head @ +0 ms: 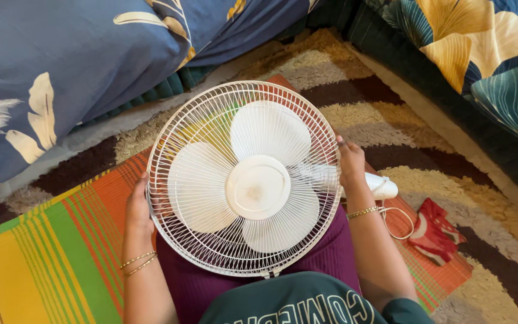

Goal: The person sits on a mat and assembles a white electric fan by hand. They attach the front wire cage to the fan body, align the tabs, and press it into place. They then remove the outer ring of the cage and set it aside.

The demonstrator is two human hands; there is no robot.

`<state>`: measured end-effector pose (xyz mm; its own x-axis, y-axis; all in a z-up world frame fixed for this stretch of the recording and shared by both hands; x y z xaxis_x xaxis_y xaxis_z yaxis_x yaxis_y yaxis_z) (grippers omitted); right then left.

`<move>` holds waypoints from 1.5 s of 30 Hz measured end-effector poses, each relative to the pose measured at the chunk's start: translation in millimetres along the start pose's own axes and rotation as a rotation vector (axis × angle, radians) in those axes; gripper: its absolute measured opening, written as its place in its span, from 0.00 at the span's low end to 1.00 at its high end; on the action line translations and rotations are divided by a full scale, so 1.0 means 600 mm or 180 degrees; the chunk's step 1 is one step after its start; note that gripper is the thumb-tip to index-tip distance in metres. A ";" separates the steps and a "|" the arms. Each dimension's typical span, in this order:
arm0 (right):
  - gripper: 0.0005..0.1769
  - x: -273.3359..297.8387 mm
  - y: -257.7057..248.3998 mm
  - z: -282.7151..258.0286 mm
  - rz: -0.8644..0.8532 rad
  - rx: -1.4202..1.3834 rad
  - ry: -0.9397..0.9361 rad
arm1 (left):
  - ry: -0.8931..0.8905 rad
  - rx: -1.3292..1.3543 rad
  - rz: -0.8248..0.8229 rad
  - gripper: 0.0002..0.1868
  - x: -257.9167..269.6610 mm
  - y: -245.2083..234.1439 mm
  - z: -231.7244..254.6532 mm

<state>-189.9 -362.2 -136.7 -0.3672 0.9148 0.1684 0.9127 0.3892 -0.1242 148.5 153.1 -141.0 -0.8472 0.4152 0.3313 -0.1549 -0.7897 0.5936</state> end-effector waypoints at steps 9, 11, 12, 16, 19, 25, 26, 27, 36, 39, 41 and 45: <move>0.10 -0.007 0.038 -0.022 -0.0089 0.0504 -0.0281 | 0.0553 -0.1179 0.0680 0.25 0.035 -0.001 0.029; 0.11 -0.013 0.035 -0.022 -0.0125 0.0510 -0.0223 | 0.0355 -0.1063 0.0502 0.26 0.029 0.007 0.016; 0.12 -0.012 0.033 -0.022 -0.0144 0.0635 -0.0273 | 0.0255 -0.1005 0.0416 0.26 0.027 0.013 0.010; 0.15 -0.003 0.027 -0.026 -0.0290 0.0696 -0.0278 | 0.0501 -0.1244 0.0498 0.29 0.021 0.037 0.022; 0.17 0.001 0.019 -0.024 -0.0531 0.0472 -0.0183 | 0.0548 -0.1409 0.0629 0.29 0.020 0.043 0.024; 0.18 -0.022 0.015 0.006 -0.0735 0.0622 -0.0266 | 0.0685 -0.1396 0.0597 0.29 0.017 0.042 0.031; 0.17 -0.026 0.018 0.009 -0.0763 0.0579 -0.0297 | 0.0682 -0.1366 0.0587 0.28 0.018 0.043 0.031; 0.17 -0.028 0.018 0.009 -0.0722 0.0692 -0.0396 | 0.0675 -0.1339 0.0586 0.28 0.021 0.042 0.031; 0.16 -0.012 0.028 -0.016 -0.0797 0.0856 -0.0359 | 0.0647 -0.1264 0.0579 0.28 0.024 0.047 0.029; 0.15 -0.004 0.028 -0.013 -0.0872 0.0682 -0.0416 | 0.0661 -0.1203 0.0570 0.27 0.027 0.052 0.033; 0.15 -0.005 0.029 -0.002 -0.0860 0.0525 -0.0503 | 0.0607 -0.1275 0.0633 0.28 0.032 0.055 0.035; 0.15 -0.017 0.020 0.019 -0.0673 0.0336 -0.0460 | 0.0637 -0.1598 0.0721 0.28 0.041 0.078 0.049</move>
<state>-177.6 -365.6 -151.1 -0.5761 0.8151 0.0611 0.7923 0.5752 -0.2035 135.4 139.8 -83.4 -0.9592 0.1564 0.2354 -0.1393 -0.9864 0.0877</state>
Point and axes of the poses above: each hand's wrist, its own x-axis away from the middle knuckle, its own y-axis out of the palm, z = x × y, the point moved 8 cm from there along -x, towards the middle knuckle, and after that the axes turned 11 degrees about x, right-handed, at the moved point
